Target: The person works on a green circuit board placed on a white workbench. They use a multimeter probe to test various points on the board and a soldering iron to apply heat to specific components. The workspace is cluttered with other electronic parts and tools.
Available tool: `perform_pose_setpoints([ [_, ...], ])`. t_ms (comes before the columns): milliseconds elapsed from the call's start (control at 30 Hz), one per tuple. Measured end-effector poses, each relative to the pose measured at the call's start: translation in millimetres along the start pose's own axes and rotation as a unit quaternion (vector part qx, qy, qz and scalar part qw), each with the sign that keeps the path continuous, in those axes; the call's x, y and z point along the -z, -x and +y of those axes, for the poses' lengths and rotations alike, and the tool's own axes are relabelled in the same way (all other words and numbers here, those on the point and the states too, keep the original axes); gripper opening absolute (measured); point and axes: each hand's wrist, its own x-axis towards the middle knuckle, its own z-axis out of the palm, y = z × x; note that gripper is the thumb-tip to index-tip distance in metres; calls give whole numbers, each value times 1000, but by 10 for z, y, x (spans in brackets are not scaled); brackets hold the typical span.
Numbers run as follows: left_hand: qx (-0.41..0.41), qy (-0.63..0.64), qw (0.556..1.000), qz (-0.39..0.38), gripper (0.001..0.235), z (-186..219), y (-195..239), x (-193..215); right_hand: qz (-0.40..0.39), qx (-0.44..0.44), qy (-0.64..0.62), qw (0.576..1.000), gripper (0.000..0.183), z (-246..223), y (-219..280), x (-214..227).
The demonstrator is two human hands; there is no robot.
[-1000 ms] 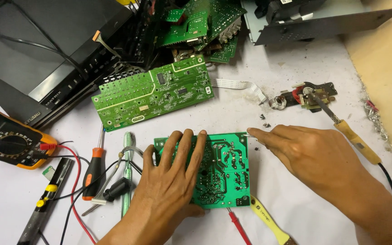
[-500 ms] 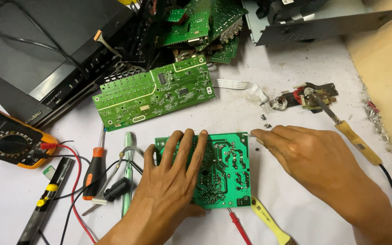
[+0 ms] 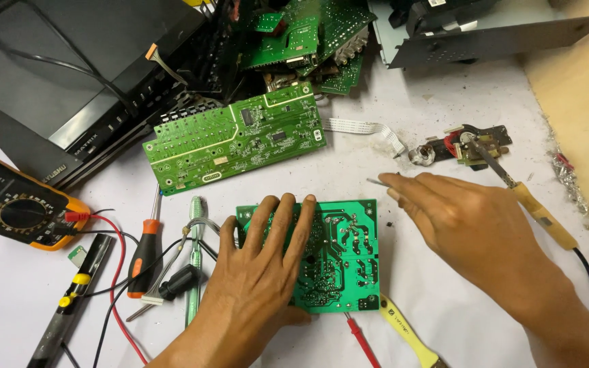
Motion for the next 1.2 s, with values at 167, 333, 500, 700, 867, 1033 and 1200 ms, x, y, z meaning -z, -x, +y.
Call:
perform_pose_setpoints([
  [167, -3, -11, 1000, -6, 173, -10, -11, 22, -81, -120, -245, 959, 28, -50, -162, 3],
  [333, -5, -4, 1000, -16, 172, 0, -4, 39, -223, -268, -375, 859, 32, -81, -319, -25],
  [500, -12, -11, 1000, -23, 172, -30, -19, 16, -223, -347, -430, 803, 29, -150, -371, -243],
  [700, -14, 40, 998, -39, 175, -42, -8, -45, -152, -349, -353, 855, 29, -47, -320, -326],
  [867, -15, 120, 990, -78, 176, -105, -35, -186, -133, -338, -346, 865, 14, -12, -270, -366],
  [1033, -1, 266, 950, -162, 172, -224, -104, -241, -149, -336, -314, 875, 23, 58, -161, -473],
  [1200, -41, 310, 942, -121, 158, -307, -43, -342, -143, -337, -281, 887, 39, 74, -86, -357],
])
